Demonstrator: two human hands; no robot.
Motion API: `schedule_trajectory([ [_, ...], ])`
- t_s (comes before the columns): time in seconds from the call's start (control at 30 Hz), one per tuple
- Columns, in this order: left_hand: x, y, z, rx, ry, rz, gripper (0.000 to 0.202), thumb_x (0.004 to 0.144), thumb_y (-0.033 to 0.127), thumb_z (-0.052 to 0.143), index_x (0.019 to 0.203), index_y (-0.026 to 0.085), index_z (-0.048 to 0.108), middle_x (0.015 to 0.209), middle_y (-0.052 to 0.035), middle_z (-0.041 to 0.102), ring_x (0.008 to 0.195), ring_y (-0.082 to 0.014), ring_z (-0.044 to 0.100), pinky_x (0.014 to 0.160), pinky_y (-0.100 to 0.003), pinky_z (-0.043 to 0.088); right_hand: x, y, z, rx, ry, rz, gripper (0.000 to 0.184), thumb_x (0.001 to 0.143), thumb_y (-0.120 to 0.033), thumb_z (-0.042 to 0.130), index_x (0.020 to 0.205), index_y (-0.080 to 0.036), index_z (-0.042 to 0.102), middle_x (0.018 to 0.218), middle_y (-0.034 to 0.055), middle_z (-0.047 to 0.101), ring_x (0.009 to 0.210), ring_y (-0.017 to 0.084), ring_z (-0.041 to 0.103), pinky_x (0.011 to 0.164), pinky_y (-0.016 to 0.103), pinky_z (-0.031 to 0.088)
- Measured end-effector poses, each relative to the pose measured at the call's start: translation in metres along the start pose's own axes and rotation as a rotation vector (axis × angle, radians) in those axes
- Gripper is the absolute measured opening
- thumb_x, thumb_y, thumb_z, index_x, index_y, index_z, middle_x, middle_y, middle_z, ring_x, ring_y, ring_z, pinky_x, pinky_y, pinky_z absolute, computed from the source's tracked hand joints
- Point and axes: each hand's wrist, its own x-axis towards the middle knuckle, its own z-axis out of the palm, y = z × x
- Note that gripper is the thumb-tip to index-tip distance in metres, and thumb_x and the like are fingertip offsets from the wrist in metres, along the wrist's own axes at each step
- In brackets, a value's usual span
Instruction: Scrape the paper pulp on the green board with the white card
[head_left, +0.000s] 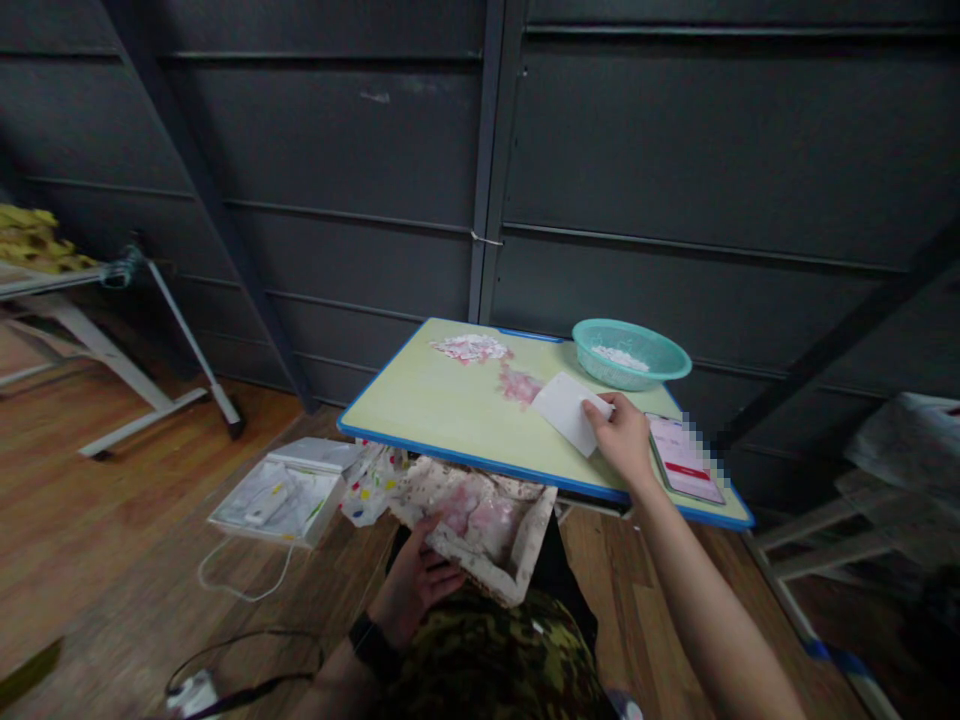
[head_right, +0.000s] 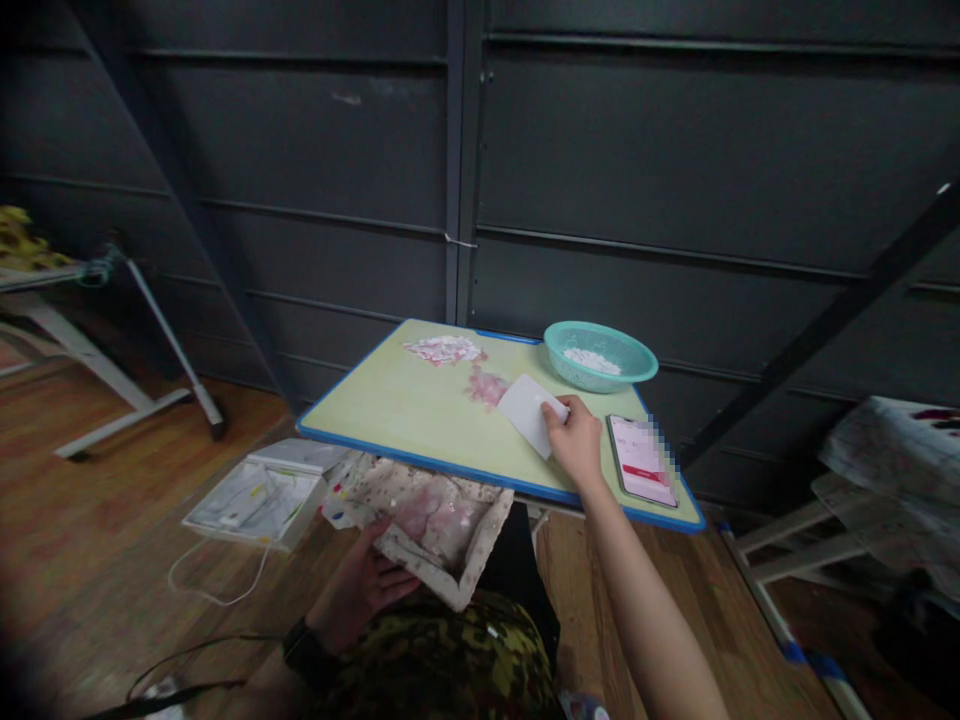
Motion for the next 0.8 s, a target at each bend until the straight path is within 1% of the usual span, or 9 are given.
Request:
schedule_trajectory([
  [0.1,0.000,0.000,0.000,-0.003,-0.015,0.005,0.043,0.085,0.043,0.055,0.120,0.019,0.053,0.082,-0.0075,0.071,0.072,-0.0236,0.072,0.077,-0.039,0.057,0.009,-0.005,0.013,0.033,-0.072,-0.040,0.032,0.078,-0.046,0.052,0.085,-0.017,0.064,0.069,0.0061,0.065,0.059,0.020,0.052,0.058,0.030,0.035],
  [0.17,0.001,0.000,-0.001,0.009,-0.012,-0.008,0.044,0.086,0.045,0.053,0.120,0.017,0.054,0.084,-0.0092,0.072,0.073,-0.0243,0.071,0.078,-0.039,0.057,0.018,-0.009,0.023,0.068,-0.138,-0.090,0.031,0.079,-0.046,0.052,0.086,-0.018,0.064,0.070,0.0060,0.066,0.061,0.020,0.053,0.058,0.030,0.036],
  [0.27,0.005,0.000,-0.004,0.034,0.026,-0.026,0.046,0.085,0.046,0.052,0.117,0.013,0.055,0.085,-0.0115,0.072,0.074,-0.0251,0.071,0.078,-0.038,0.056,0.036,-0.019,0.037,0.122,-0.230,-0.176,0.028,0.077,-0.043,0.053,0.085,-0.018,0.064,0.076,0.0066,0.068,0.063,0.020,0.055,0.061,0.030,0.038],
  [0.37,0.009,0.000,-0.007,0.032,0.018,-0.026,0.046,0.084,0.046,0.055,0.115,0.012,0.057,0.085,-0.0116,0.072,0.075,-0.0252,0.071,0.079,-0.038,0.056,0.055,-0.030,0.050,0.146,-0.262,-0.234,0.026,0.075,-0.039,0.055,0.085,-0.017,0.065,0.083,0.0077,0.069,0.067,0.020,0.056,0.065,0.031,0.040],
  [0.47,0.010,0.001,-0.011,0.031,0.003,-0.038,0.047,0.083,0.047,0.057,0.113,0.011,0.058,0.086,-0.0122,0.072,0.074,-0.0247,0.070,0.078,-0.038,0.056,0.068,-0.036,0.062,0.209,-0.273,-0.233,0.028,0.072,-0.040,0.057,0.084,-0.016,0.065,0.079,0.0073,0.068,0.066,0.020,0.055,0.064,0.031,0.040],
  [0.57,0.010,0.001,-0.012,0.031,-0.011,-0.027,0.047,0.081,0.048,0.060,0.112,0.012,0.059,0.088,-0.0131,0.073,0.074,-0.0239,0.070,0.077,-0.037,0.056,0.070,-0.033,0.071,0.289,-0.201,-0.188,0.032,0.074,-0.043,0.055,0.086,-0.015,0.065,0.078,0.0069,0.067,0.064,0.019,0.054,0.061,0.030,0.039],
  [0.63,0.008,0.001,-0.013,0.025,-0.017,-0.014,0.044,0.081,0.046,0.061,0.110,0.013,0.059,0.088,-0.0126,0.073,0.073,-0.0236,0.070,0.076,-0.037,0.056,0.066,-0.029,0.074,0.295,-0.176,-0.167,0.033,0.075,-0.044,0.054,0.088,-0.015,0.065,0.078,0.0067,0.067,0.064,0.019,0.053,0.061,0.030,0.039],
  [0.8,0.004,0.004,-0.011,0.018,-0.014,-0.028,0.038,0.080,0.045,0.062,0.102,0.014,0.061,0.079,-0.0103,0.072,0.072,-0.0234,0.070,0.076,-0.037,0.056,0.058,-0.023,0.077,0.268,-0.255,-0.178,0.035,0.076,-0.047,0.055,0.088,-0.016,0.066,0.075,0.0051,0.066,0.062,0.017,0.050,0.059,0.029,0.036],
])
